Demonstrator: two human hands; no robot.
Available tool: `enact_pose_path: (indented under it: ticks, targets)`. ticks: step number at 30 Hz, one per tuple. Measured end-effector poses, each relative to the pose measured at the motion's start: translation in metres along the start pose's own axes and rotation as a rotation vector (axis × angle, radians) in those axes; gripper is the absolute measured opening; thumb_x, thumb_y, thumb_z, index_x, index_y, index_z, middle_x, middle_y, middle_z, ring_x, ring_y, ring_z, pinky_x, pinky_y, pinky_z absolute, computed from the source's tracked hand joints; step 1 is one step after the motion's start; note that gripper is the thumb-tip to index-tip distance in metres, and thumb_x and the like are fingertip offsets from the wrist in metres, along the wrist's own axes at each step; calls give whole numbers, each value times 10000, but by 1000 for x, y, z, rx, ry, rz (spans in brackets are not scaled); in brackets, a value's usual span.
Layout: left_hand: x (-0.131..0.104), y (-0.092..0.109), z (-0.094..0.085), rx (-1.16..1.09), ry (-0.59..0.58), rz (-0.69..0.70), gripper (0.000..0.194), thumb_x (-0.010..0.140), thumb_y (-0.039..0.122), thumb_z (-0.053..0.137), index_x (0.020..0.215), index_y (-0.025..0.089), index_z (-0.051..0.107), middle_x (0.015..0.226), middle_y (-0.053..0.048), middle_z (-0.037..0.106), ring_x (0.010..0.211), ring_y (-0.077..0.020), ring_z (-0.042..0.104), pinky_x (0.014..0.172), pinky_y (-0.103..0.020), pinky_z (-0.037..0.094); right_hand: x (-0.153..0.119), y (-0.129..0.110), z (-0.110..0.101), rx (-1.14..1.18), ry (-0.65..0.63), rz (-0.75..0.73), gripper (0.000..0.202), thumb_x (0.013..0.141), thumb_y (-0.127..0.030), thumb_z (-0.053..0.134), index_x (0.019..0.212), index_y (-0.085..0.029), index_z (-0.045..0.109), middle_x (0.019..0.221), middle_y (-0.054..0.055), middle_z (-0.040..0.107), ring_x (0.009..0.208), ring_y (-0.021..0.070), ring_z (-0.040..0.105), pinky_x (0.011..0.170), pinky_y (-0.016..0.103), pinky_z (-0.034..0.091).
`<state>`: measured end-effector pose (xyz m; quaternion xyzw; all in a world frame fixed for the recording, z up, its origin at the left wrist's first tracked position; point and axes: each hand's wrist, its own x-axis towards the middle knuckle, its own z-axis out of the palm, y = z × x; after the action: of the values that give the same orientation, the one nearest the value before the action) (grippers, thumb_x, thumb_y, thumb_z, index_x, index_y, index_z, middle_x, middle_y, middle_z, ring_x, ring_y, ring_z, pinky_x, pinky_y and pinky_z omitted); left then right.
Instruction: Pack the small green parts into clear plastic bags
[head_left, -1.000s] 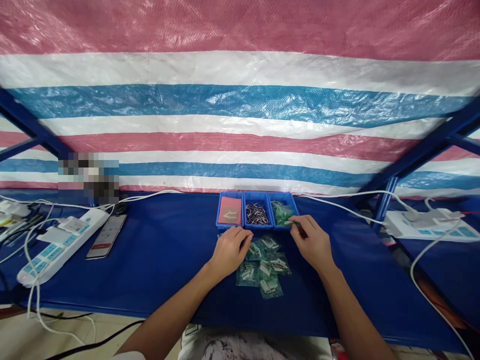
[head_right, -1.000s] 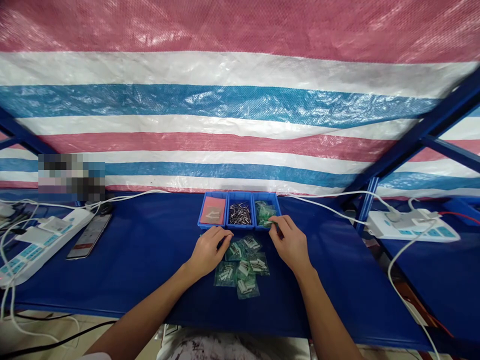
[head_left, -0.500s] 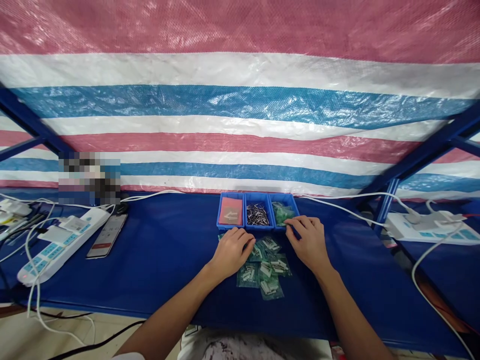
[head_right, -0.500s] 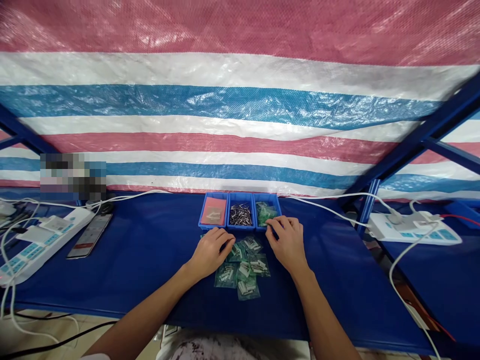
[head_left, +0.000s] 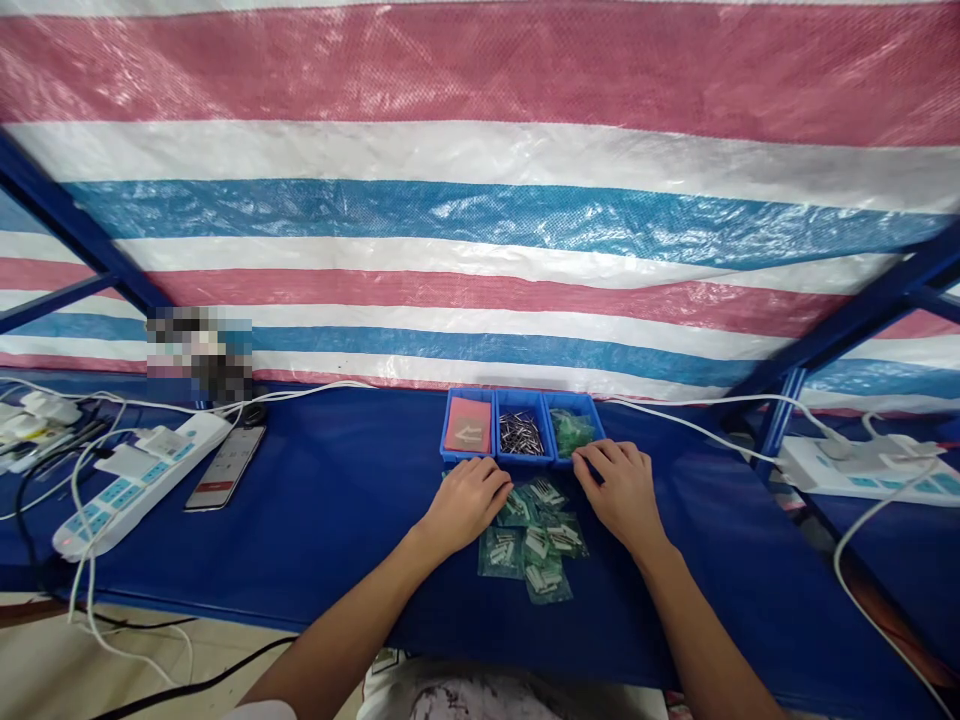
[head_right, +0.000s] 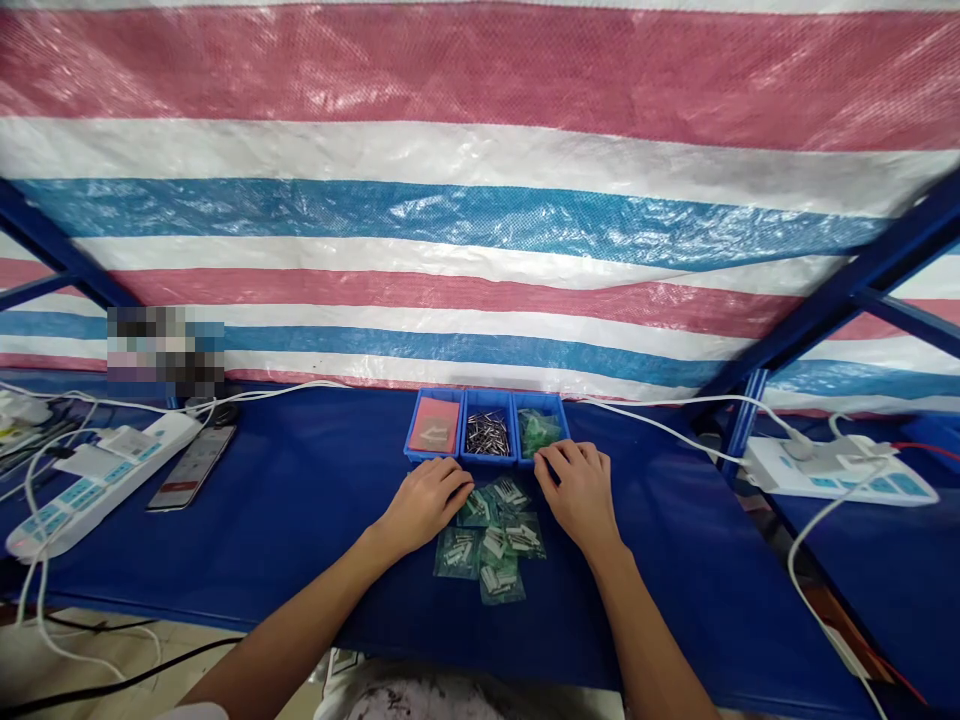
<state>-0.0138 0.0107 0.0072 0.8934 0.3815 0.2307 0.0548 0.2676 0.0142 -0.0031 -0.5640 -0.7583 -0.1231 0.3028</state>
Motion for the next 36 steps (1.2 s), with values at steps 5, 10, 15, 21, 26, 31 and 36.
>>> enact_pose_path:
  ticks: [5,10,15,21,26,31,36]
  targets:
    - [-1,2,3,38,-53,27,249,1123,327,454,1095,188,659,1010,-77,666,930,-235,644,806,-365,509,0,-3,1,-16,23,29,177,1037,-332,592,1013,-224,730,1058,96,715,983,292,575,817,421,379]
    - [-2,1,4,19,-67,21,262,1114,391,483,1095,195,657,1029,-78,661,949,-239,642,818,-368,517,0,-5,1,-16,37,28,177,1038,-339,589,1035,-225,725,1058,100,704,986,295,573,814,419,378]
    - [-2,-1,5,2,-77,27,283,1101,437,508,1115,193,650,1052,-77,660,970,-243,646,827,-373,528,1,-5,0,-2,41,38,180,1040,-330,577,1038,-228,725,1060,100,702,979,294,571,810,421,381]
    - [-2,-1,6,-14,-52,30,269,1114,404,485,1141,200,659,1048,-76,663,962,-235,650,826,-366,533,2,-6,0,26,64,33,180,1045,-325,561,1050,-234,716,1040,101,704,982,294,592,840,432,394]
    - [-3,1,4,-42,-48,26,353,1079,501,533,1200,199,669,1080,-90,669,991,-253,660,851,-384,540,2,-8,-1,41,75,40,165,1042,-315,568,1059,-233,710,1059,105,702,1012,307,589,836,429,406]
    - [-4,1,5,-68,-42,18,541,980,667,600,1233,197,688,1112,-110,678,1014,-277,669,872,-416,556,3,-9,-2,69,94,66,158,1025,-306,587,1074,-230,718,1067,116,698,1017,318,581,850,445,423]
    - [-3,1,6,-85,-36,23,682,896,766,631,1258,193,704,1135,-119,676,1031,-290,675,894,-436,563,3,-9,-1,90,99,69,156,1025,-307,583,1076,-234,712,1067,111,695,1009,313,585,864,451,431]
